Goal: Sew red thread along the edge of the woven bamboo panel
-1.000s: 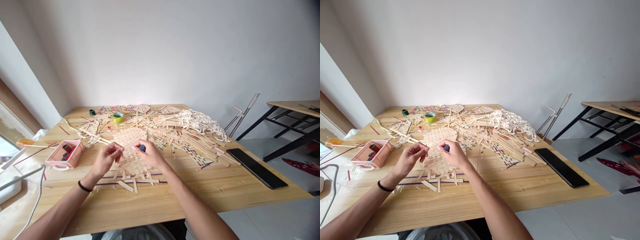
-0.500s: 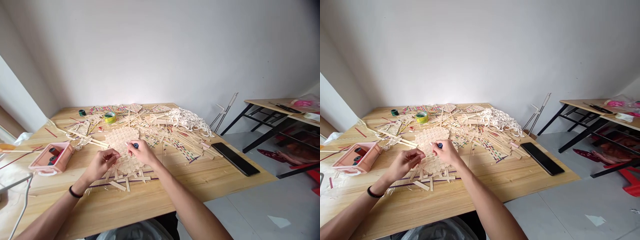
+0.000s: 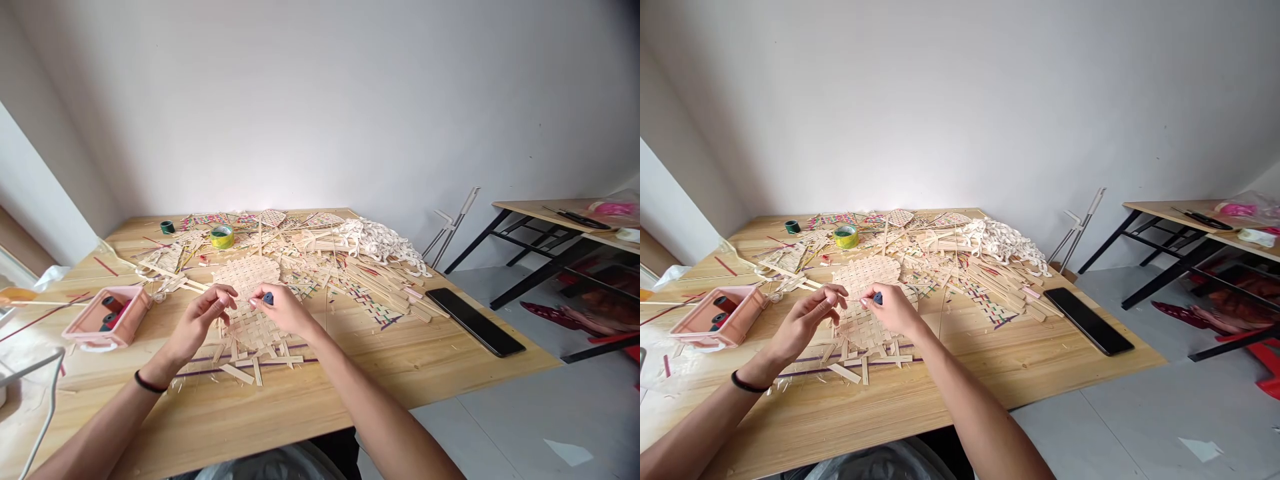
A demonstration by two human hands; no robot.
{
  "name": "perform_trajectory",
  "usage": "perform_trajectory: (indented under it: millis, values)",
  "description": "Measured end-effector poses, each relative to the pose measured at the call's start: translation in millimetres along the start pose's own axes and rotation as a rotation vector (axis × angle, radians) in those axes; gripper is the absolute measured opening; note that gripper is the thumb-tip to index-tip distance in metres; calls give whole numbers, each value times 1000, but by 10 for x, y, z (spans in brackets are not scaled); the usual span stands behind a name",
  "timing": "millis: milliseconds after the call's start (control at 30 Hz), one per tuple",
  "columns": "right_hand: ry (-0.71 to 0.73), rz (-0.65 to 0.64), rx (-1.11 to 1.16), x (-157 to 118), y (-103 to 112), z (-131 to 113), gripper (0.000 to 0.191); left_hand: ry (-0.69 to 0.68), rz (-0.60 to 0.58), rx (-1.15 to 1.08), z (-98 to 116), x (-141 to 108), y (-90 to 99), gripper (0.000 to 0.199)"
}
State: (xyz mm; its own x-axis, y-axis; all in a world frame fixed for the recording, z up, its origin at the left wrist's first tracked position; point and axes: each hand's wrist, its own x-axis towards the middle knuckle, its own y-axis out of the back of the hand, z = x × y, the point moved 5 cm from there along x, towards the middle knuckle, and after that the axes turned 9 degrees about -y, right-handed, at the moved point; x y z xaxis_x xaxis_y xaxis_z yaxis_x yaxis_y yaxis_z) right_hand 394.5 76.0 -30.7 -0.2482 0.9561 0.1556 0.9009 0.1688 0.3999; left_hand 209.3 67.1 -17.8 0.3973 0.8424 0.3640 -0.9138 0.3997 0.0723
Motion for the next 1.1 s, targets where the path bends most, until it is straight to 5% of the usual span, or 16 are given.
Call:
perform_trajectory:
  millis: [267,600,867,1100]
  values:
    - [-40,-17,-39,-16,-45,6,9,23,-25,-127,-38,-2,-27,35]
    - [4,-47,82,-26,4,-70,16,-9,63,171,-67,29,96,32]
    - [31,-33,158,-15,50,-127,19,-44,-91,339,-153,18,49,30]
    - [22,22,186,-16,88,-118,20,-38,-113,385,-192,14,62,31]
